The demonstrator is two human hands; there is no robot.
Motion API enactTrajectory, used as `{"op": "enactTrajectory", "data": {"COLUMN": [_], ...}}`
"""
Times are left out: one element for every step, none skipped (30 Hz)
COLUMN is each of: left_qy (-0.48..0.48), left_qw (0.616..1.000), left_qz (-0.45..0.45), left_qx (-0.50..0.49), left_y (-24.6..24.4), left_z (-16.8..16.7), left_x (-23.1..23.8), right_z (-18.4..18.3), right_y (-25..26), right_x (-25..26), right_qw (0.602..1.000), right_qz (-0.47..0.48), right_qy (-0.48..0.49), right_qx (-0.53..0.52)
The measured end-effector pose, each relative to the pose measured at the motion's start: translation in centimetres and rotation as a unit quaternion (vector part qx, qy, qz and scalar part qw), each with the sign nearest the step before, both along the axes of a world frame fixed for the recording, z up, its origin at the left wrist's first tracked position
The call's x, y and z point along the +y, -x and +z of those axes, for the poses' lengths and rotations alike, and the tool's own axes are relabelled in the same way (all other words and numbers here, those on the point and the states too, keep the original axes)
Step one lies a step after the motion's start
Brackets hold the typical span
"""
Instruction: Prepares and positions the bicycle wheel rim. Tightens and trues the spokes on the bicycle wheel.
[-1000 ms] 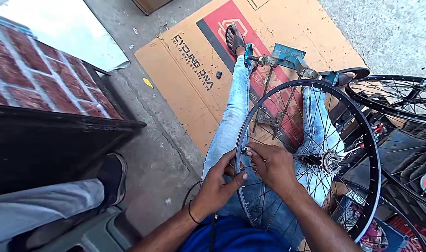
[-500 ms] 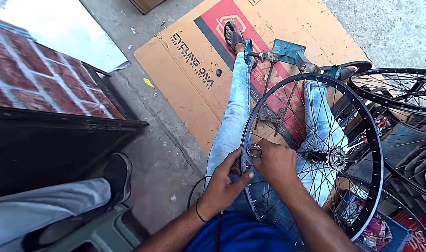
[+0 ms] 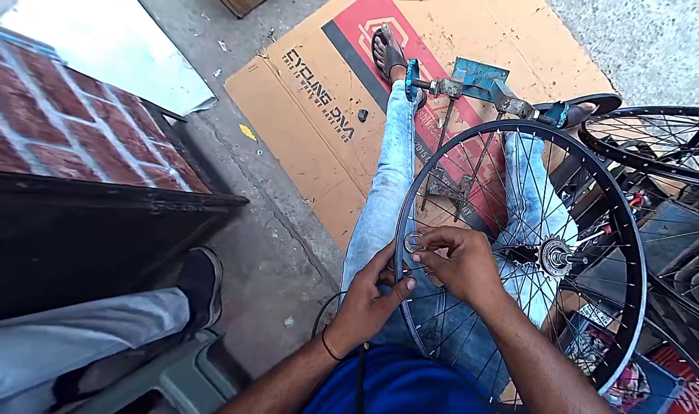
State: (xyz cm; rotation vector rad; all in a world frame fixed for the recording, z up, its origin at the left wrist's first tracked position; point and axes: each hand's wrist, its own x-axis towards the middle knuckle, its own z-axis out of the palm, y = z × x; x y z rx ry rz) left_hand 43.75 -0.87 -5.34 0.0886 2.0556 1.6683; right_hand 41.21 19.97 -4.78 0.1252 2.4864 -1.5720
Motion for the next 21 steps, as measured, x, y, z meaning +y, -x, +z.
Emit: {"op": "enactTrajectory", "data": {"left_qy": [-0.001,-0.002,0.0,0.002,0.004,0.006,0.008,0.01,0.011,0.01,0.01,0.014,0.021,0.03,0.031,0.021,0.003,-0.014,-0.029,-0.042,-0.061], "left_qw": [1.0,1.0,1.0,1.0,1.0,1.0,1.0,1.0,1.0,1.0,1.0,1.0,1.0,0.999,0.999,1.0,0.999,0.997,0.992,0.987,0.98], "left_qz": [0.0,0.0,0.0,0.0,-0.001,-0.004,-0.008,-0.011,-0.012,-0.009,-0.006,-0.004,-0.003,-0.001,0.006,0.018,0.039,0.067,0.098,0.127,0.15], "left_qx": [-0.001,-0.001,0.0,-0.002,-0.003,-0.001,0.005,0.01,0.014,0.016,0.016,0.015,0.018,0.019,0.012,-0.001,-0.018,-0.042,-0.07,-0.093,-0.113], "left_y": [0.0,0.0,0.0,-0.1,-0.1,0.0,0.1,0.1,0.2,0.4,0.4,0.4,0.5,0.6,0.8,1.1,1.5,2.0,2.5,2.9,3.1], "left_z": [0.0,-0.1,-0.1,-0.2,-0.2,-0.1,0.0,0.2,0.3,0.3,0.3,0.2,0.1,-0.1,0.0,0.2,0.5,1.0,1.5,1.8,2.0], "left_x": [0.0,0.0,0.0,-0.1,-0.1,0.0,0.1,0.1,0.2,0.3,0.3,0.3,0.2,0.2,0.3,0.4,0.8,1.2,1.6,2.0,2.2], "right_z": [0.1,0.3,0.5,0.6,0.6,0.4,-0.2,-0.8,-1.1,-1.4,-1.6,-1.7,-1.7,-1.7,-1.7,-1.6,-1.5,-1.2,-0.9,-0.5,0.0], "right_y": [0.2,0.5,0.8,0.9,1.0,1.0,0.7,0.4,0.3,0.3,0.2,0.1,0.1,0.3,0.4,0.5,0.5,0.6,0.8,1.0,1.3], "right_x": [-0.1,0.0,0.0,0.1,0.0,-0.1,-0.2,-0.3,-0.1,0.0,0.1,0.3,0.5,0.7,0.8,0.9,0.9,0.8,0.8,0.9,1.1], "right_qw": [1.0,0.999,0.998,0.998,0.997,0.993,0.984,0.973,0.961,0.951,0.946,0.944,0.944,0.945,0.948,0.953,0.961,0.969,0.975,0.98,0.98], "right_qz": [-0.011,-0.01,-0.005,0.008,0.031,0.058,0.082,0.1,0.113,0.126,0.139,0.154,0.166,0.171,0.172,0.166,0.158,0.152,0.151,0.157,0.173], "right_qy": [0.005,0.001,-0.008,-0.026,-0.06,-0.105,-0.147,-0.173,-0.183,-0.182,-0.175,-0.165,-0.158,-0.152,-0.146,-0.137,-0.123,-0.109,-0.097,-0.088,-0.082], "right_qx": [-0.02,-0.044,-0.057,-0.059,-0.049,-0.014,0.05,0.119,0.176,0.214,0.236,0.242,0.239,0.235,0.226,0.214,0.193,0.163,0.128,0.089,0.05]}}
